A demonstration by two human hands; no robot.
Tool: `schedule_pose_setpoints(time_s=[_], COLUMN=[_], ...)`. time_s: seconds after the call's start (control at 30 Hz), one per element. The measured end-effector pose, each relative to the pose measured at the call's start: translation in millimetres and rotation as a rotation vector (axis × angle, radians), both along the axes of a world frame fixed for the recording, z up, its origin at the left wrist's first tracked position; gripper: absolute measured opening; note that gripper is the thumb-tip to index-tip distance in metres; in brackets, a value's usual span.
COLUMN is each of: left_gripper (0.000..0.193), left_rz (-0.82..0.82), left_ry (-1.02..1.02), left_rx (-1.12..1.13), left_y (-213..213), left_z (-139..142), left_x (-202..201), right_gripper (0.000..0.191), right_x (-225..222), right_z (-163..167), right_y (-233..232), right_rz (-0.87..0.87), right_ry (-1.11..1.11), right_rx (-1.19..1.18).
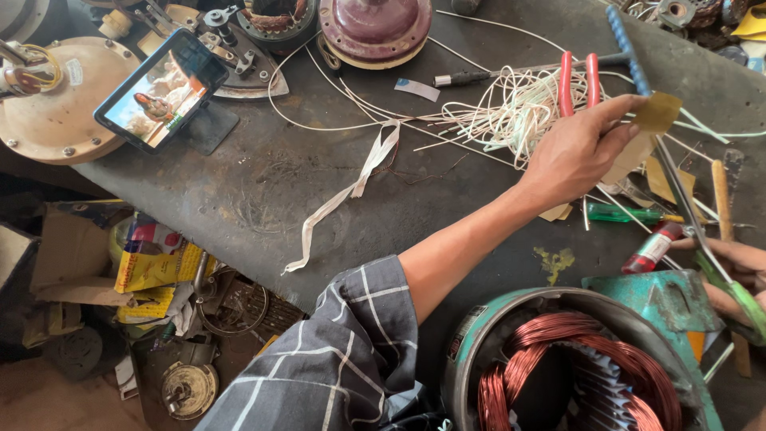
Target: The person cuts small pieces of tan insulating material with scissors and places them between layers of copper wire on a stator coil. They then use a wooden stick to press and adjust the insulation and wire within the coil slots.
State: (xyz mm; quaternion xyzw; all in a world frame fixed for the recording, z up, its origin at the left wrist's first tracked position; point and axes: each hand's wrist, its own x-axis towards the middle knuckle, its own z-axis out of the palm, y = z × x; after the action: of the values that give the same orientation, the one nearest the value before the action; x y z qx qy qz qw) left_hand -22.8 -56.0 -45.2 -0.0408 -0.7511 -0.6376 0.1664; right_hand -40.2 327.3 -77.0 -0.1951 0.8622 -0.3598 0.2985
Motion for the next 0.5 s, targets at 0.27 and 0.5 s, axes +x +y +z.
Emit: schedule_pose_setpoints(time_s=[0.27, 0.5], left_gripper=[0.042, 0.042], left_rz=[0.065, 0.037], left_ry=[0.092, 0.067], left_rx=[-0.055, -0.053], left_y=[4.4, 4.1], left_z=[-13.3, -15.9], left_x=[-14.1, -15.8], right_gripper=[0.061, 0.062], right_x=[1.1, 3.4], right_z=[8.3, 8.8], right_y=[-22.4, -27.6], right_rz=[-0.005, 0.042], right_ry=[0.042, -0.013], right_rx=[0.193, 0.017])
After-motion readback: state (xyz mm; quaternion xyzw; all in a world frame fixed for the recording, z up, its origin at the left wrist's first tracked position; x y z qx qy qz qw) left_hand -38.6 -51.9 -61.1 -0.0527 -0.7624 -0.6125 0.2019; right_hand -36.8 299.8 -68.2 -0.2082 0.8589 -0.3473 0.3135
